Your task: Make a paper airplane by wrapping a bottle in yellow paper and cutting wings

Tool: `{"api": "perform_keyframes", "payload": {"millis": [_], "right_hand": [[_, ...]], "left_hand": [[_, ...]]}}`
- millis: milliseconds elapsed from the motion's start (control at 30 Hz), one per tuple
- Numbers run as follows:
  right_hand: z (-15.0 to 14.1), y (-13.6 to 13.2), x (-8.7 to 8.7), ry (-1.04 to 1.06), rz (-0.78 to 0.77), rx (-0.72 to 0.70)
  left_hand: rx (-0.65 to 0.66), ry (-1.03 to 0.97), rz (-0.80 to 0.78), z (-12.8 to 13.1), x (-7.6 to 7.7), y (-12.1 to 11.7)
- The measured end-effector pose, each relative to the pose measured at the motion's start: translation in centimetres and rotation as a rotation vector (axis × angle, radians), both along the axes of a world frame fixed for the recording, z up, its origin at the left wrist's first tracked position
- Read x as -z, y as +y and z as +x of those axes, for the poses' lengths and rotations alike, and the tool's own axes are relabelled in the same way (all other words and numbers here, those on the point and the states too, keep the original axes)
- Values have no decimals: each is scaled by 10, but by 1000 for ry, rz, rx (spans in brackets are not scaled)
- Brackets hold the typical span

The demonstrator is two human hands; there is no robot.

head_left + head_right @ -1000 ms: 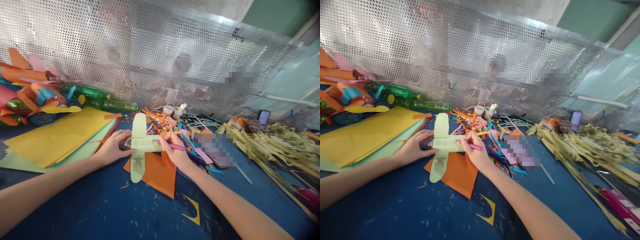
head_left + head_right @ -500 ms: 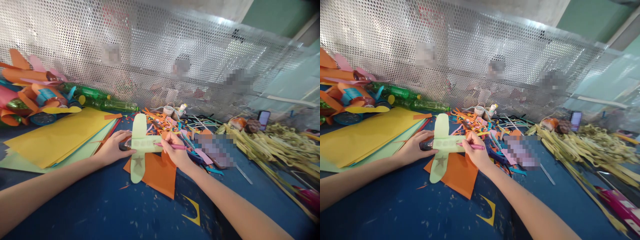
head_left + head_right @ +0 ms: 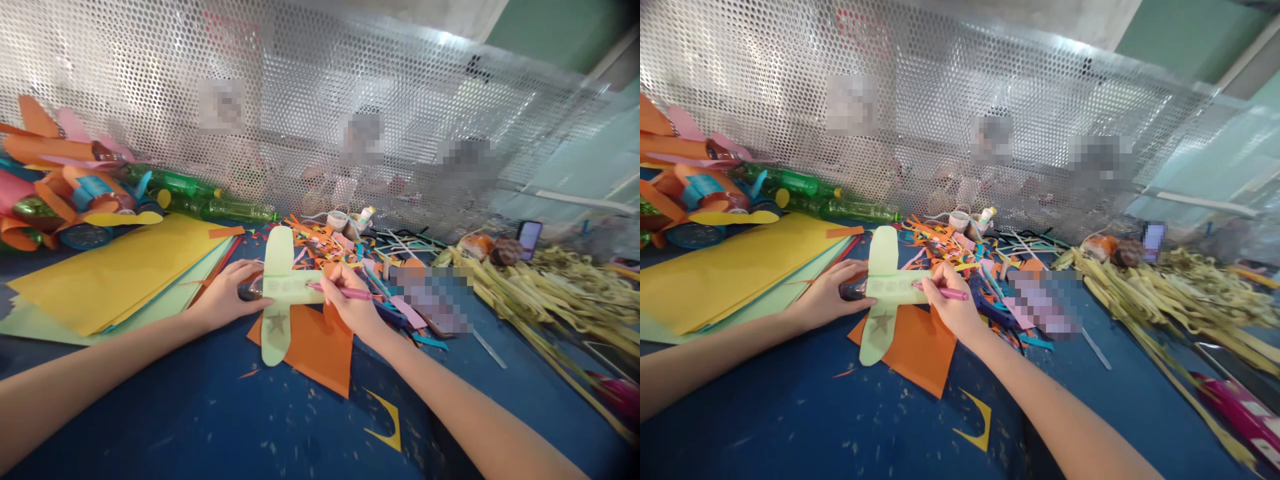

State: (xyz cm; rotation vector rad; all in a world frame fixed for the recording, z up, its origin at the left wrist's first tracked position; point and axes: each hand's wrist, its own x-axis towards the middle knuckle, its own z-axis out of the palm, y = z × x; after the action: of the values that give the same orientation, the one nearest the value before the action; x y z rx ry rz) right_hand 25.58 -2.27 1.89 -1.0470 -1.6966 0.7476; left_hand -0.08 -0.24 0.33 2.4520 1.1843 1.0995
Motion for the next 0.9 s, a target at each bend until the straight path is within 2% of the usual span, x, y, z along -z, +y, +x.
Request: {"api": "perform_keyframes", "payload": {"millis": [567,900], "right_hand": [[2,-1,0,-21,14,31],[3,1,-1,-26,59,115]], "left_hand": [[-1,2,-15,0,1,0],[5,-2,-13,0,1,2]]}}
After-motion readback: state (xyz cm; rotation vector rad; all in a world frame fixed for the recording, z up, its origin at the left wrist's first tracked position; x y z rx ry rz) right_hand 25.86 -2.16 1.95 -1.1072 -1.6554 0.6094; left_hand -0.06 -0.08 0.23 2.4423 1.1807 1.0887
